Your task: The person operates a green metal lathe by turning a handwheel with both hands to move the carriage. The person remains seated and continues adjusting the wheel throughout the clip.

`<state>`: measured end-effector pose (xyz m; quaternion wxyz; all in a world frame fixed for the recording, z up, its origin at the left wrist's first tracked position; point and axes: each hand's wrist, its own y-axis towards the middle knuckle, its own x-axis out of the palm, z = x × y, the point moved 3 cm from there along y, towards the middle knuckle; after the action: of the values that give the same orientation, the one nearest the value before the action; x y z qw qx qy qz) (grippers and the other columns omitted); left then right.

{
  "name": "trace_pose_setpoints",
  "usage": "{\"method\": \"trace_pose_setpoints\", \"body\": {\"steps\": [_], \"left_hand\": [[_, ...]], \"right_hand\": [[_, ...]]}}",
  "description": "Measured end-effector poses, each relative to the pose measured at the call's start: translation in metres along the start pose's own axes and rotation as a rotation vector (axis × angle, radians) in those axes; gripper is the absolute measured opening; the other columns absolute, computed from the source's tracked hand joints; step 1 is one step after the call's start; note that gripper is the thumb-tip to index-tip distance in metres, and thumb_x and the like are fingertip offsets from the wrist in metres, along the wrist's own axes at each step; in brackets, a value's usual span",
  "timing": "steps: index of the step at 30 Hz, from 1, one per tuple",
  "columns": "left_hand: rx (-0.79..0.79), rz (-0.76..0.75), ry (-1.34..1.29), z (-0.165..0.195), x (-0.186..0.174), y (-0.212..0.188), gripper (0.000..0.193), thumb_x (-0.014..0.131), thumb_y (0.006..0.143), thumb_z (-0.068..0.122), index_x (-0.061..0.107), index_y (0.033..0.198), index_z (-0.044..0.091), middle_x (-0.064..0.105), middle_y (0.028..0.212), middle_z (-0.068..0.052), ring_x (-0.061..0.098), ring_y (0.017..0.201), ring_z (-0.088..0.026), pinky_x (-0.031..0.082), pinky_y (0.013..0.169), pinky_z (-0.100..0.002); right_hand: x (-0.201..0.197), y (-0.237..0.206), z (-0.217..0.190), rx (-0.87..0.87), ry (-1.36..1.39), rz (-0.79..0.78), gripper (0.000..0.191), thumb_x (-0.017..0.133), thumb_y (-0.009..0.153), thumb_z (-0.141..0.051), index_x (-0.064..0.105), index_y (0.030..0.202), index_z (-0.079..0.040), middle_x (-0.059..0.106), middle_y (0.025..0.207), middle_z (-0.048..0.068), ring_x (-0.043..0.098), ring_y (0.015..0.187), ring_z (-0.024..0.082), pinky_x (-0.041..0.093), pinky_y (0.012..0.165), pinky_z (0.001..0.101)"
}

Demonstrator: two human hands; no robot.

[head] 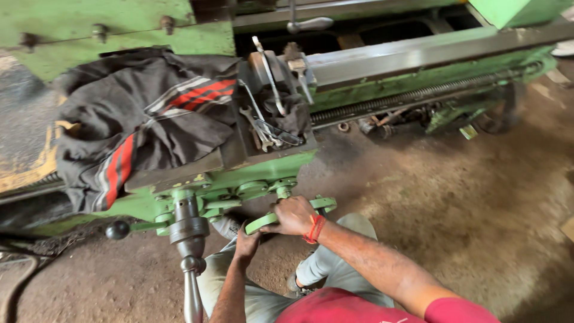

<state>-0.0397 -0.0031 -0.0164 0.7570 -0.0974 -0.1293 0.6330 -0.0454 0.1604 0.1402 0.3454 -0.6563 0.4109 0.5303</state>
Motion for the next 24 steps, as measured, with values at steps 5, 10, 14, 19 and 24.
{"method": "trace_pose_setpoints", "body": {"steps": [5,10,14,19,24], "left_hand": [[-0.050,0.018,-0.013,-0.001,0.000,0.001,0.067,0.075,0.082,0.016,0.046,0.138,-0.005,0.069,0.112,-0.009,0.065,0.096,-0.016,0.054,0.083,-0.032],[0.024,0.035,0.024,0.001,-0.001,0.001,0.060,0.075,0.080,0.015,0.050,0.131,-0.003,0.072,0.108,-0.009,0.067,0.098,-0.016,0.055,0.085,-0.030],[0.090,-0.017,-0.049,0.002,-0.001,-0.001,0.044,0.076,0.082,0.017,0.062,0.119,-0.004,0.072,0.106,-0.011,0.066,0.096,-0.017,0.055,0.084,-0.032],[0.064,0.009,-0.022,0.000,-0.001,-0.001,0.040,0.077,0.083,0.020,0.064,0.115,-0.001,0.072,0.103,-0.010,0.066,0.093,-0.016,0.055,0.083,-0.032],[0.002,0.155,0.081,0.005,-0.003,-0.011,0.053,0.080,0.082,0.023,0.054,0.123,0.002,0.071,0.108,-0.013,0.068,0.099,-0.021,0.056,0.086,-0.037]], "right_hand": [[0.003,0.003,0.001,-0.049,0.013,0.015,0.063,0.071,0.079,-0.070,0.074,0.079,-0.007,0.071,0.069,0.016,0.072,0.067,0.037,0.058,0.063,0.0488],[0.001,0.005,0.002,-0.053,-0.037,-0.020,0.068,0.069,0.079,-0.074,0.073,0.081,-0.006,0.070,0.065,0.017,0.071,0.064,0.036,0.057,0.059,0.0495],[0.001,0.007,0.001,-0.056,-0.057,-0.047,0.067,0.066,0.081,-0.073,0.073,0.087,-0.006,0.070,0.065,0.016,0.071,0.062,0.036,0.057,0.058,0.0498],[0.001,0.008,0.000,-0.047,-0.102,-0.105,0.070,0.065,0.080,-0.076,0.073,0.087,-0.007,0.070,0.068,0.017,0.071,0.064,0.037,0.057,0.059,0.0497],[0.000,0.011,-0.001,-0.037,-0.113,-0.137,0.069,0.065,0.079,-0.076,0.074,0.087,-0.008,0.071,0.068,0.016,0.072,0.066,0.036,0.058,0.061,0.0491]]}}
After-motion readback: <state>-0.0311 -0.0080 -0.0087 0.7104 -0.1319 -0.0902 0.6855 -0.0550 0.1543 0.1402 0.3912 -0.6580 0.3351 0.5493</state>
